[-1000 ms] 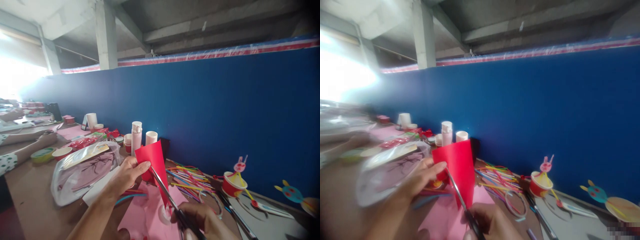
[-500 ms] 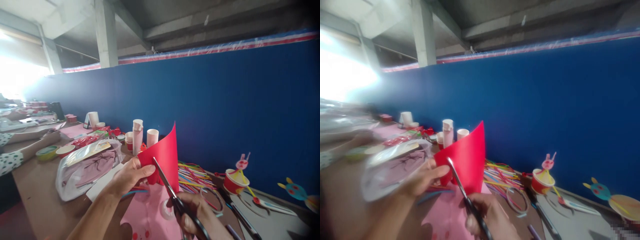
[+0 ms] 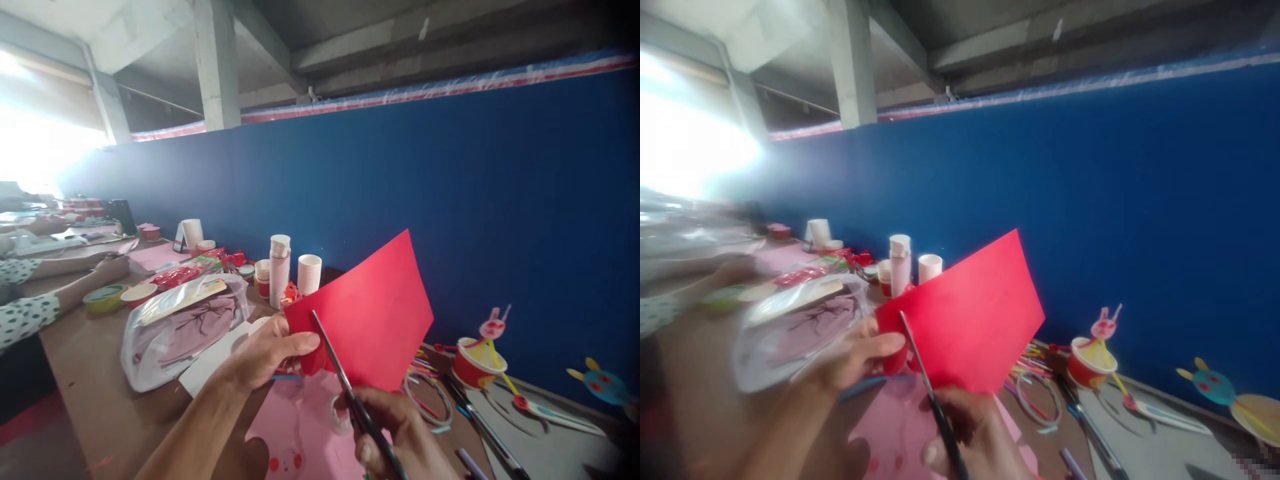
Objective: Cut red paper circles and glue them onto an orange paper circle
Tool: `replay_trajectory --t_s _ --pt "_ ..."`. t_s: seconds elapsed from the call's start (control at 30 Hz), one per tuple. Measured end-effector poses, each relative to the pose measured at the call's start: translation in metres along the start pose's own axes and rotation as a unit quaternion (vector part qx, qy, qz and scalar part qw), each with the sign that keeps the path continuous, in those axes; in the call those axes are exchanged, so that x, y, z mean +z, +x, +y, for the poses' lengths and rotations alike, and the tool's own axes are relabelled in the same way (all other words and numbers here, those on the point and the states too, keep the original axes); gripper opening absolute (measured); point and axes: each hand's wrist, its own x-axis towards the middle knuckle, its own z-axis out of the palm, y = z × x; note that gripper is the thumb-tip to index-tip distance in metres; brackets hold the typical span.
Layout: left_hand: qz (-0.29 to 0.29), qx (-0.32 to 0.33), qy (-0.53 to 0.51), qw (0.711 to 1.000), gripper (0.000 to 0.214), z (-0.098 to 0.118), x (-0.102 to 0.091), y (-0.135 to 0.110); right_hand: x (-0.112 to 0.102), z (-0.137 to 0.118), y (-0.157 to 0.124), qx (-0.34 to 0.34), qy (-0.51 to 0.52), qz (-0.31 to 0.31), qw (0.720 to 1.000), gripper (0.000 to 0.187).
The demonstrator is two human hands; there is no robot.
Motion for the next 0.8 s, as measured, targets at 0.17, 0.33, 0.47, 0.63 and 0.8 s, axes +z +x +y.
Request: replay_trajectory --t_s 0.17,0.33,0.47,0.63,0.8 --pt "-0.044 0.016 0.033 0.998 0.029 0.003 0.007 -0.003 -0.001 0.001 -0.007 -0.014 -0.074 0.06 0.995 0.057" --pt "-0.055 0.057 0.036 0.996 0.03 0.002 0.01 -0.004 0.0 -0.007 -0.011 -0.006 -0.092 0.062 0.994 0.05" --pt "-0.087 0.069 0.029 0.993 0.03 0.0 0.01 0.002 -0.009 -0.014 -0.016 -0.017 -0.12 0.052 0.991 0.047" --pt "-0.14 0.041 0.048 0.988 0.026 0.015 0.024 0.019 -0.029 -0.022 -0.025 -0.035 -0.09 0.054 0.994 0.05" --pt "-0.192 0.022 0.034 0.981 0.019 0.033 0.047 0.038 -0.044 -0.04 -0.031 -0.048 -0.012 0.038 0.998 0.049"
